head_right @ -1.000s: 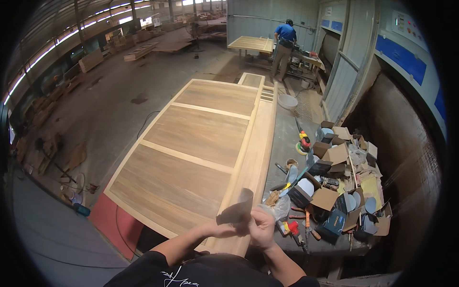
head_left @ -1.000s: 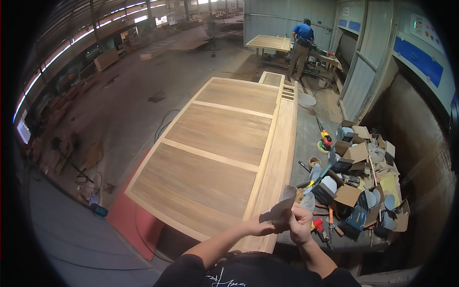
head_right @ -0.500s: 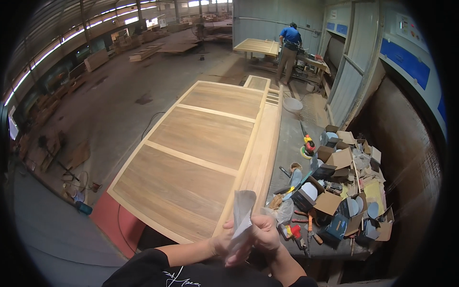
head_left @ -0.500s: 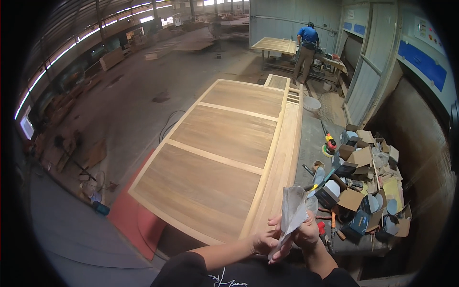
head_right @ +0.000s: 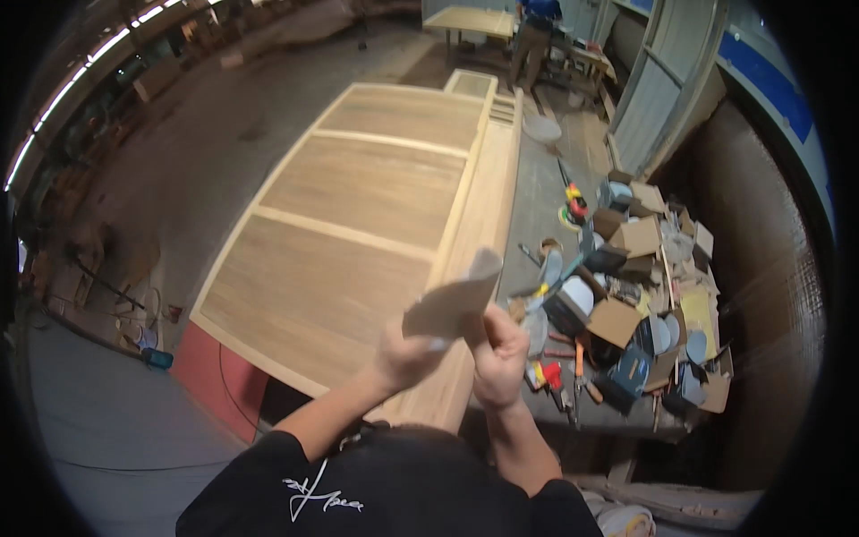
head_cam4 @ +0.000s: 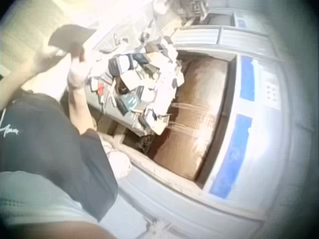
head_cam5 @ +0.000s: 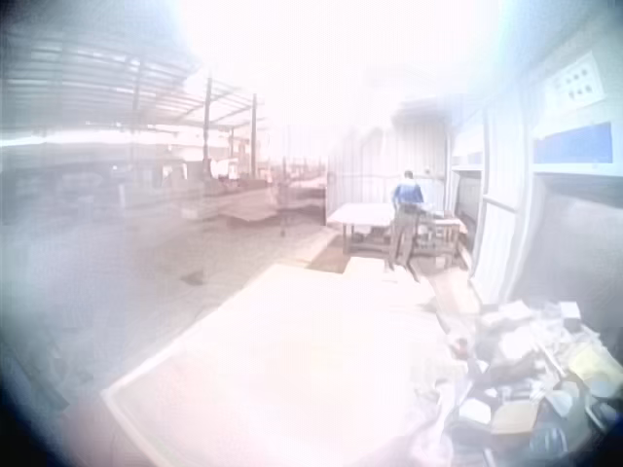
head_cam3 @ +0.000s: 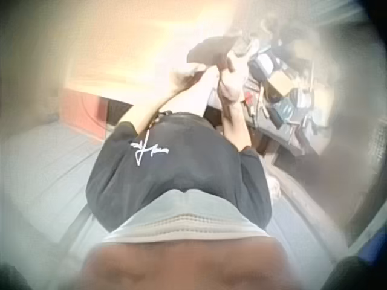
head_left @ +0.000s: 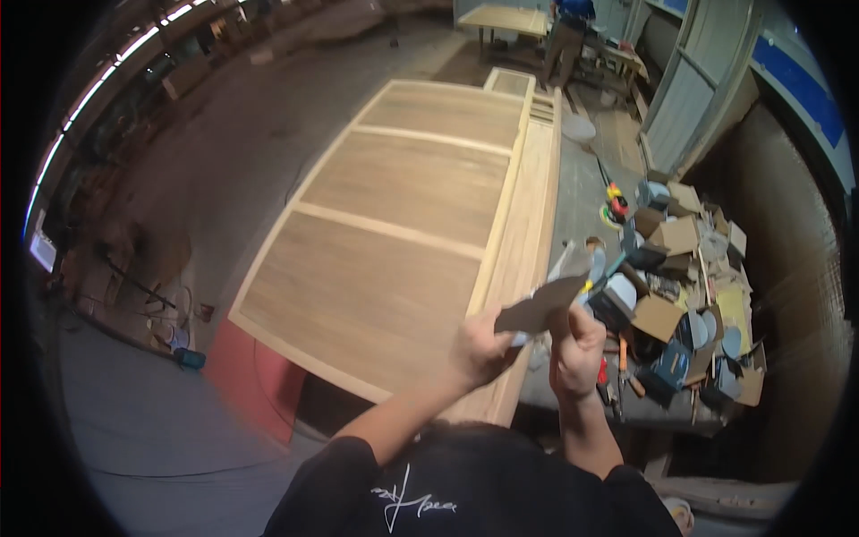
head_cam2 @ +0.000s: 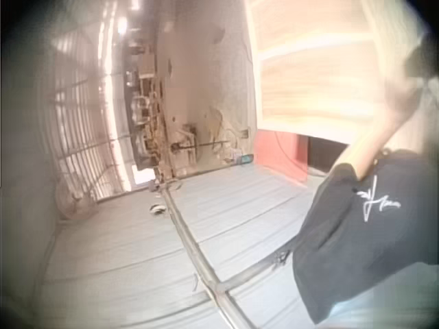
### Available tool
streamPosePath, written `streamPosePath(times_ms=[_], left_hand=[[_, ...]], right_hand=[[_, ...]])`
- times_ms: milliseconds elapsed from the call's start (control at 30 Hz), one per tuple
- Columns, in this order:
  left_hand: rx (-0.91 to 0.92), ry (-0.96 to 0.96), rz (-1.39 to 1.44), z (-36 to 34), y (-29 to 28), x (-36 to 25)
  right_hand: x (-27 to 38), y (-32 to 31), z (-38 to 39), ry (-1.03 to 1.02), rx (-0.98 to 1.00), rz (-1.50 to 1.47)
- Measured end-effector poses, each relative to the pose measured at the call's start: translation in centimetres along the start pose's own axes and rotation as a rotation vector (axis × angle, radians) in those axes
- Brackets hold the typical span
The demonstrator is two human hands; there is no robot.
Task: The person applies a liquid from a small bottle to the seams of a large wooden panel, wipes the excess with a cloth, and then works with small hardware and a tool at a workbench.
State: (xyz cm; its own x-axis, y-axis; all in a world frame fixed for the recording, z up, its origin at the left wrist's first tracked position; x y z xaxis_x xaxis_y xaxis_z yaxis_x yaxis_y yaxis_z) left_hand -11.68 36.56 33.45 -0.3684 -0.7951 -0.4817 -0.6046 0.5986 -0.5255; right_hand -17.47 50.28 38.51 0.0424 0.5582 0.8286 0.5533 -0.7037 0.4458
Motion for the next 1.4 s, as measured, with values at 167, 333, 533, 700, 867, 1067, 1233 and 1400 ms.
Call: streamPosePath(times_ms=[167, 333, 533, 700, 867, 1067, 1233, 1400], left_hand=[[0.343, -0.321, 0.292, -0.7, 2.9, 0.2], [0.823, -0.359, 1.7, 1.8, 2.2, -2.6], [1.096, -0.468, 1.988, 5.4, 4.0, -6.4], [0.887, -0.4, 1.091, 0.1, 1.6, -4.2], [0.491, -0.048, 0.073, 1.1, 4.0, -0.8], [0.527, -0.563, 0.63, 2.4, 5.6, -3.0], [0.633, -0.6, 0.87, 1.7, 5.5, -4.8], [0.583, -0.686, 1.178, 1.9, 6.7, -5.7]], right_hand=[[0.4, -1.4, -1.2, -0.131, 0.009, 0.261], [1.4, -1.8, 2.1, 0.494, 0.074, -0.168], [2.2, -0.5, 4.5, 0.613, 0.32, -0.304], [3.8, -1.9, 3.2, 0.49, 0.073, -0.251], [6.5, -8.4, -0.9, -0.021, -0.323, -0.542], [6.1, -10.7, 4.2, -0.003, 0.056, -0.542], [2.9, -11.5, 9.0, 0.273, -0.013, -0.712], [0.0, -12.2, 12.3, 0.45, -0.035, -0.624]])
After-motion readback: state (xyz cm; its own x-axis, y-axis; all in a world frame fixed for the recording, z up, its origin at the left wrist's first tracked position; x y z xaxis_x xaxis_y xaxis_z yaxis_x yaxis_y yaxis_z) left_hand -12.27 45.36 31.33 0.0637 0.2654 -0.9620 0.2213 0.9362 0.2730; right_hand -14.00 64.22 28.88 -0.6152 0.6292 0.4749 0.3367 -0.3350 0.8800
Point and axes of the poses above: each hand's wrist, its own z-axis away from the middle knuckle, its own y-axis out of the palm, x = y × z, the point moved 3 cm from there along -z, towards the middle knuckle, and after that the axes turned 13 degrees about -z, right-handed, at the moved point
